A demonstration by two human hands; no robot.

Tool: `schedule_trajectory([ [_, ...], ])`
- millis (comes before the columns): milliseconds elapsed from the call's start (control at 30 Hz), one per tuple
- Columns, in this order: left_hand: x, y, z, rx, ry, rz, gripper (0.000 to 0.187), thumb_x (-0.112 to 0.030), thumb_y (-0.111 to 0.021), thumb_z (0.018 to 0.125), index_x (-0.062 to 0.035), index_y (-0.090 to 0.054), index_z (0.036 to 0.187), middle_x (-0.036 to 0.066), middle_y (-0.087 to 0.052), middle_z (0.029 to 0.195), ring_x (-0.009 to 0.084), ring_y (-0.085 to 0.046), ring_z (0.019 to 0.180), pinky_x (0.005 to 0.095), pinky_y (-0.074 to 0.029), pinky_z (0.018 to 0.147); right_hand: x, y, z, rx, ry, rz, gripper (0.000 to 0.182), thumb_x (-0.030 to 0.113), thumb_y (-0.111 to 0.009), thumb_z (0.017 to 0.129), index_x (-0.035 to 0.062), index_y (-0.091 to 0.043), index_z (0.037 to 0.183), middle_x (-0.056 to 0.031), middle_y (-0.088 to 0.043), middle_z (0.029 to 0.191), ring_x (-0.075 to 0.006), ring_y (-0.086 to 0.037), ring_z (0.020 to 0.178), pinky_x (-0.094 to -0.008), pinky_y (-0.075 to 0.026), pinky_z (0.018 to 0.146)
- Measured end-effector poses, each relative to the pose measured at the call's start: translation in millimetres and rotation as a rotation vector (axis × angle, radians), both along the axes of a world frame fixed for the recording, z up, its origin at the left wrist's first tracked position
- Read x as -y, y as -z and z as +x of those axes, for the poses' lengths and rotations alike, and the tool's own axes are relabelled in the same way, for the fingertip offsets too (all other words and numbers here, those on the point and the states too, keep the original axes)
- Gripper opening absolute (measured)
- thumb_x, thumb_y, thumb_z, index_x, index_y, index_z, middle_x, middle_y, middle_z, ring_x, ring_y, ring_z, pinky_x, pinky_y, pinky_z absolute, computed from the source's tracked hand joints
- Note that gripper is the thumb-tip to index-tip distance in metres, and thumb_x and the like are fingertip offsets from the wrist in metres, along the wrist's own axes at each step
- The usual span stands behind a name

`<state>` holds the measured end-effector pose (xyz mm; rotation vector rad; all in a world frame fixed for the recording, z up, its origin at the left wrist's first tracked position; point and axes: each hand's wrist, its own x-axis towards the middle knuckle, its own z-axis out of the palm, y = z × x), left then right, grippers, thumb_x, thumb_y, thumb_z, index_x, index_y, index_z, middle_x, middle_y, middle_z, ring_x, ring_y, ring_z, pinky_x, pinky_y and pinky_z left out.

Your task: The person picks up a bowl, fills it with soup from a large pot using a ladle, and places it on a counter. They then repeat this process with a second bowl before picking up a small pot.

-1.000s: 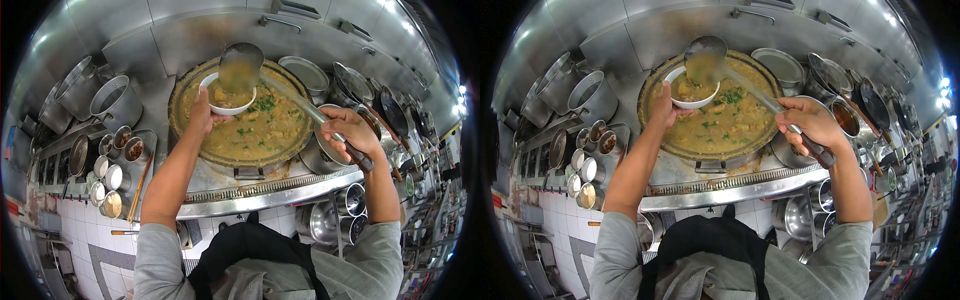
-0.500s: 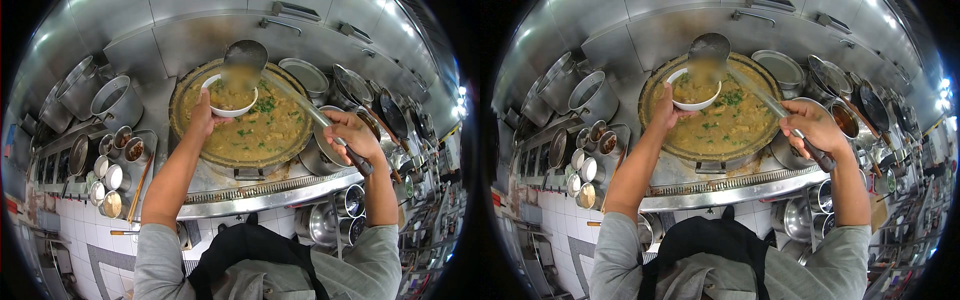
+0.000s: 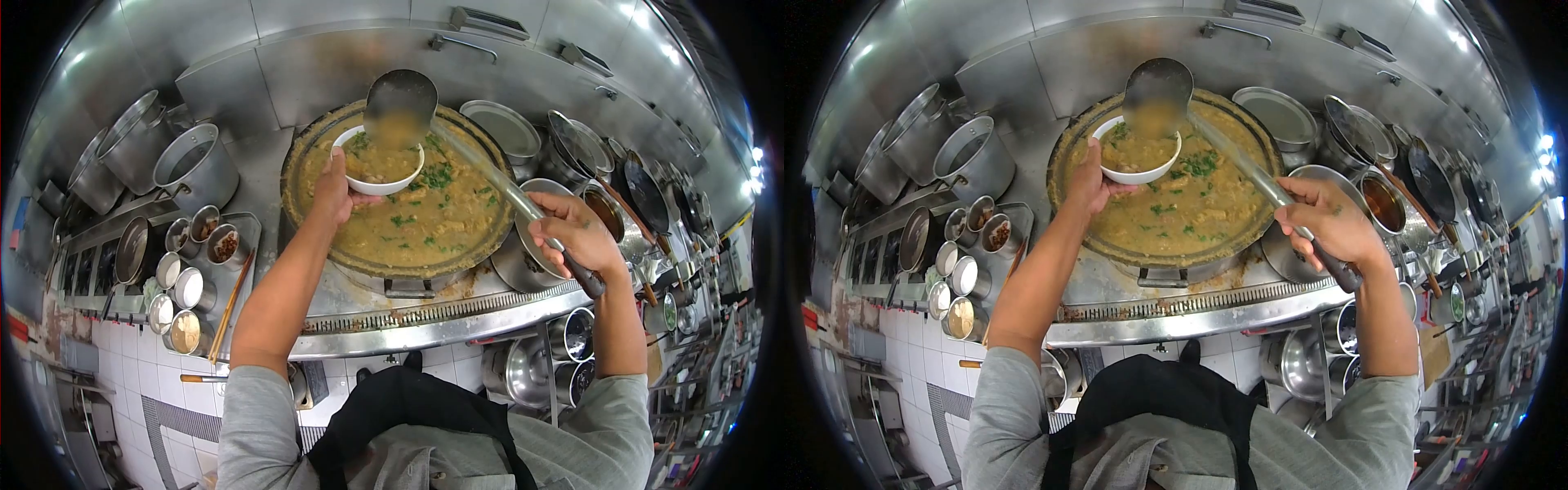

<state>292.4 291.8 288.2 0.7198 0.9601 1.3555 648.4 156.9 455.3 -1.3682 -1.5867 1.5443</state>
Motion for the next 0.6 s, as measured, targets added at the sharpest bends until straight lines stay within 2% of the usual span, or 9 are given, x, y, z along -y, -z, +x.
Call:
schedule_trajectory([
  [67,4,-3,1,-0.017,-0.004,0.017,0.068,-0.058,-0.039,0.105,-0.005,-0.036,0.148,0.024,-0.06,0.128,0.0382,-0.071,0.102,0.0534,-0.067,0.074,1,3,0,-0.001,0.0,0.007,0.06,0.005,-0.058,0.092,-0.0101,-0.039,0.147,-0.0041,-0.055,0.077,-0.0085,-0.051,0.047,-0.025,-0.044,0.036],
  [267,6,-7,3,0.011,-0.003,0.007,0.07,-0.057,-0.04,0.105,0.0006,-0.036,0.146,0.024,-0.059,0.13,0.039,-0.07,0.105,0.0546,-0.067,0.075,-2,3,0,-0.153,0.029,-0.045,0.052,0.005,-0.057,0.094,-0.0097,-0.046,0.142,-0.0039,-0.055,0.076,-0.0086,-0.05,0.044,-0.0247,-0.043,0.035],
  [367,14,-11,4,0.017,-0.008,0.054,0.07,-0.057,-0.039,0.105,0.0008,-0.038,0.145,0.024,-0.06,0.13,0.0392,-0.07,0.107,0.0555,-0.066,0.075,-5,2,5,-0.218,0.046,-0.065,0.043,0.005,-0.056,0.095,-0.009,-0.051,0.135,-0.0039,-0.056,0.076,-0.0084,-0.05,0.042,-0.0237,-0.042,0.033],
  [400,13,-6,2,0.029,0.006,0.051,0.068,-0.057,-0.038,0.106,-0.0019,-0.036,0.146,0.023,-0.059,0.131,0.039,-0.07,0.106,0.0545,-0.066,0.074,-7,2,7,-0.231,0.054,-0.066,0.04,0.005,-0.056,0.095,-0.0088,-0.053,0.132,-0.0038,-0.056,0.076,-0.0083,-0.05,0.042,-0.0233,-0.041,0.033],
  [467,11,1,-4,0.05,0.033,0.044,0.064,-0.055,-0.036,0.107,-0.0073,-0.032,0.15,0.021,-0.057,0.133,0.0384,-0.071,0.104,0.0526,-0.067,0.072,-16,8,20,-0.294,0.029,-0.088,0.044,0.005,-0.056,0.095,-0.0083,-0.05,0.137,-0.0053,-0.058,0.077,-0.0067,-0.049,0.042,-0.0222,-0.042,0.032],
  [600,27,1,-16,0.002,0.053,0.062,0.064,-0.056,-0.034,0.107,-0.0061,-0.038,0.147,0.02,-0.061,0.13,0.036,-0.071,0.104,0.0509,-0.067,0.074,-28,14,26,-0.213,0.073,-0.023,0.043,0.005,-0.055,0.096,-0.0073,-0.052,0.136,-0.0057,-0.059,0.077,-0.0059,-0.049,0.042,-0.0218,-0.042,0.032],
])
